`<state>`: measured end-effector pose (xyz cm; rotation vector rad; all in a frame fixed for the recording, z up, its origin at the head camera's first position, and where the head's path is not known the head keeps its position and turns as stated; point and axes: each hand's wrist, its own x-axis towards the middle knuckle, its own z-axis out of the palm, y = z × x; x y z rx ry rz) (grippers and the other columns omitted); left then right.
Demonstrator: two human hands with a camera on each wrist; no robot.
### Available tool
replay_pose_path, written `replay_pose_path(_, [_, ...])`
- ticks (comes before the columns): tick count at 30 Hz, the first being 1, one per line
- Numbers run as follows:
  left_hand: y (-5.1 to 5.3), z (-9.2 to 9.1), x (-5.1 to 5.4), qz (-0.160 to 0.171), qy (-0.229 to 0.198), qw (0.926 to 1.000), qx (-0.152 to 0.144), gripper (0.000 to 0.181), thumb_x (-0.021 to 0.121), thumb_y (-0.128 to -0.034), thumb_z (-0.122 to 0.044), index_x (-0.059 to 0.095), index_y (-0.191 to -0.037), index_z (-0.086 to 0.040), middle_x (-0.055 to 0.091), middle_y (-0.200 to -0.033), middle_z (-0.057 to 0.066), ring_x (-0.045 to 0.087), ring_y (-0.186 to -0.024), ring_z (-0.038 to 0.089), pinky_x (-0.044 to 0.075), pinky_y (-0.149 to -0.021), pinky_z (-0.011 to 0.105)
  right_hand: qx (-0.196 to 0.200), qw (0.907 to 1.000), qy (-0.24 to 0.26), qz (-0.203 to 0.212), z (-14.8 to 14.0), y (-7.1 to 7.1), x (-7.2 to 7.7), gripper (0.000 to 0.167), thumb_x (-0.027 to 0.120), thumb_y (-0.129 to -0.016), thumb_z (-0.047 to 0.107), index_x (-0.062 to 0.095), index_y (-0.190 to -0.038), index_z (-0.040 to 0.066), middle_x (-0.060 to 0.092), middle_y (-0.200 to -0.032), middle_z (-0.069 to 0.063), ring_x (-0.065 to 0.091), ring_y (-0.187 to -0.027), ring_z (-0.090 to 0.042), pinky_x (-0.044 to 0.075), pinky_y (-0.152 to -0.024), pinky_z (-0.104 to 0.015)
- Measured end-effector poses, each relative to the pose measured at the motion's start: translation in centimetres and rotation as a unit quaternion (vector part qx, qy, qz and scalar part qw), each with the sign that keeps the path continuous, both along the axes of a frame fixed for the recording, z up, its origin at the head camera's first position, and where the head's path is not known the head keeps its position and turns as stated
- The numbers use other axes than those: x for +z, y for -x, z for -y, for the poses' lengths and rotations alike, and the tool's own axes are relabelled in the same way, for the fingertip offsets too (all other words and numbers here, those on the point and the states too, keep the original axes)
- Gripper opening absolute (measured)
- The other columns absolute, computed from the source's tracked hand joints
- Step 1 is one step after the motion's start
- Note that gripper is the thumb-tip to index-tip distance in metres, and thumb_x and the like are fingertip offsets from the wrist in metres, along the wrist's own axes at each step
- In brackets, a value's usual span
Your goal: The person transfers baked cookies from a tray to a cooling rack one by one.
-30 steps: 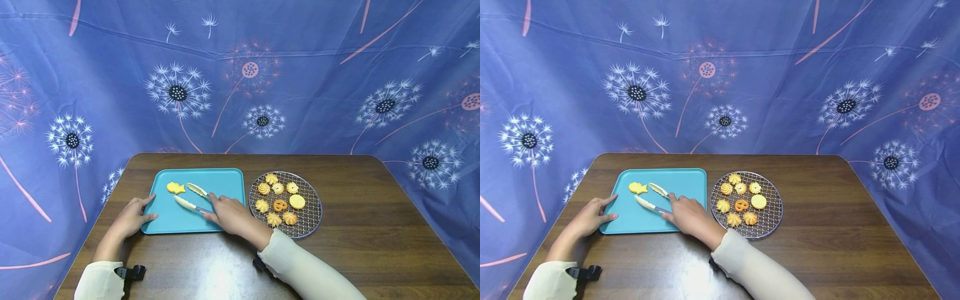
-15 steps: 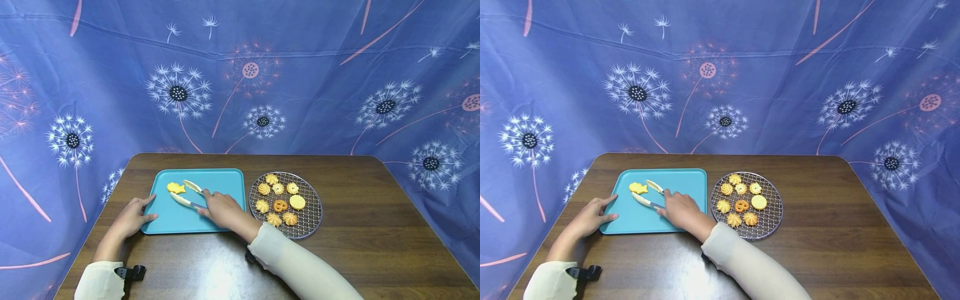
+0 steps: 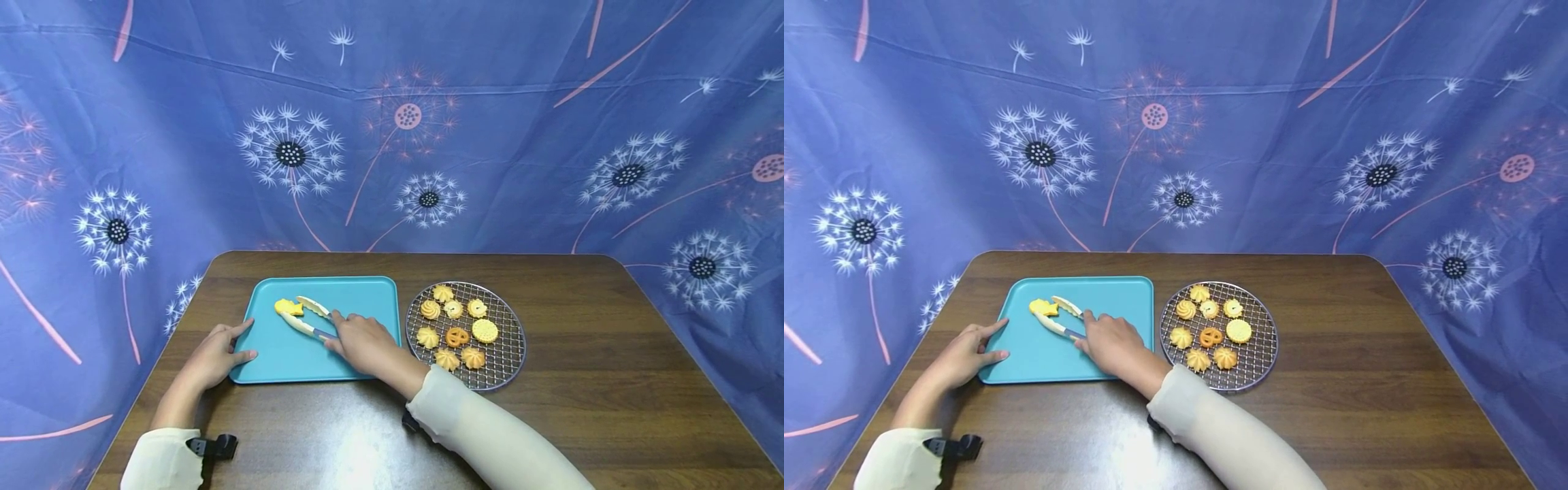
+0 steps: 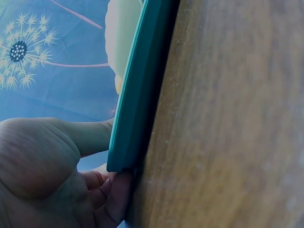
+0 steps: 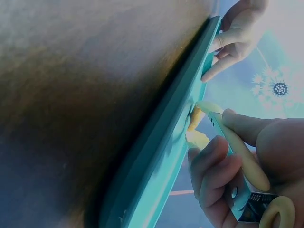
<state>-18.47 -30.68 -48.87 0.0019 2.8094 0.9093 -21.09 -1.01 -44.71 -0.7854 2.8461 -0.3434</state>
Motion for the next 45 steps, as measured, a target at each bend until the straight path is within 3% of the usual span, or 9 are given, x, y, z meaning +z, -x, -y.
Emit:
replay_pose_path(19, [0.0,-0.1,0.2,0.000,0.002,1.0000,0.001,0.073,0.075,-0.0948,-0.016,0.039,-0.155,0.004,0.048,-0.108,0.021,0.045,-0.085,0.027,0.037,-0.070,0.036,0.017,0.9997,0.009,-0.014,-1.8,-1.1,0.1,0.063,0.059,-0.104,0.045,0.046,-0.156,0.012,0.065,-0.136,-0.012,0.068,-0.112,-0.031,0.055,-0.091,-0.045])
replay_pose_path(28, [0.1,-0.1,0.3,-0.005,-0.001,1.0000,-0.001,0.072,0.075,-0.0950,-0.015,0.039,-0.154,0.005,0.047,-0.105,0.019,0.044,-0.083,0.026,0.036,-0.069,0.036,0.033,0.9989,0.017,-0.030,-3.1,-1.7,0.1,0.063,0.060,-0.104,0.043,0.046,-0.156,0.008,0.068,-0.129,-0.015,0.070,-0.104,-0.030,0.057,-0.087,-0.043])
replay_pose_path(45, [-0.1,0.0,0.1,-0.003,0.003,1.0000,-0.002,0.073,0.075,-0.0950,-0.016,0.039,-0.155,0.004,0.048,-0.107,0.019,0.044,-0.084,0.026,0.037,-0.070,0.036,0.027,0.9982,0.038,-0.038,-5.8,-3.5,0.4,0.063,0.061,-0.103,0.043,0.047,-0.156,0.010,0.069,-0.125,-0.015,0.071,-0.098,-0.032,0.058,-0.081,-0.044])
